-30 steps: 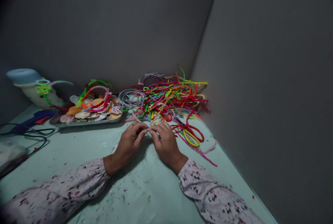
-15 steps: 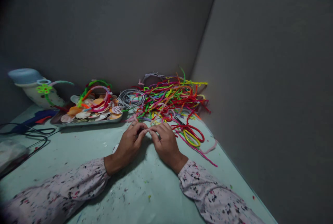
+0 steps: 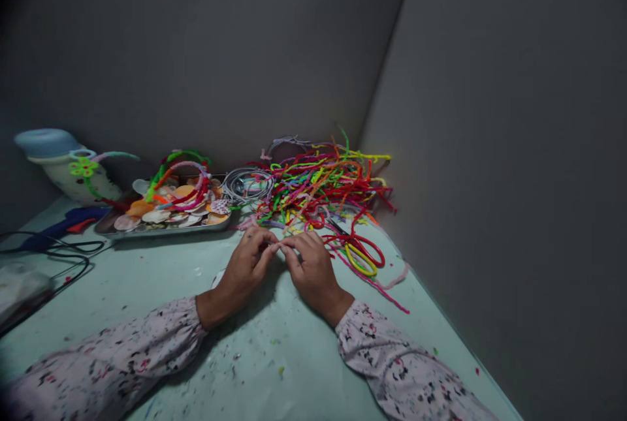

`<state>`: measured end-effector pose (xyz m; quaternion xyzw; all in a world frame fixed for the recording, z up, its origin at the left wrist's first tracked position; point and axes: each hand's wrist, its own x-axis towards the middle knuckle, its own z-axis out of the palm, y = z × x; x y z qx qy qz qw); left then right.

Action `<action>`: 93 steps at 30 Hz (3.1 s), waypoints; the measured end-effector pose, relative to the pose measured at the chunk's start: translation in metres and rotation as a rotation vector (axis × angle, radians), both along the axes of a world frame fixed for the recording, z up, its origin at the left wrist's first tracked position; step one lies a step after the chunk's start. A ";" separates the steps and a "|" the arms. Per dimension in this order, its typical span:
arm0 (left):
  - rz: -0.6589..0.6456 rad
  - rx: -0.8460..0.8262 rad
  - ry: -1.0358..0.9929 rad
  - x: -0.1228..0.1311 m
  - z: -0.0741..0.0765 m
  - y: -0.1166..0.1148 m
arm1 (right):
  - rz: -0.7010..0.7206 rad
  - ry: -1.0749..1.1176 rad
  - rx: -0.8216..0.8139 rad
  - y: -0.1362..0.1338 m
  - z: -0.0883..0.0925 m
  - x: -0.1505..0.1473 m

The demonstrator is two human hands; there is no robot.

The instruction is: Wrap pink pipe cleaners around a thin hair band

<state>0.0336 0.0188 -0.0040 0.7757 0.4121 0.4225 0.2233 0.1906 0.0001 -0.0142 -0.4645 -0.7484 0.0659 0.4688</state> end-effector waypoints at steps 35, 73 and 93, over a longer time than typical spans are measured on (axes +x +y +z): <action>0.024 -0.053 0.010 0.000 0.000 -0.001 | -0.012 -0.021 0.025 -0.001 0.001 0.000; -0.094 -0.375 -0.344 -0.002 -0.003 0.005 | -0.176 0.309 -0.029 0.007 -0.004 0.007; -0.171 -0.267 -0.330 -0.001 0.003 -0.002 | -0.152 0.298 -0.025 0.006 -0.003 0.006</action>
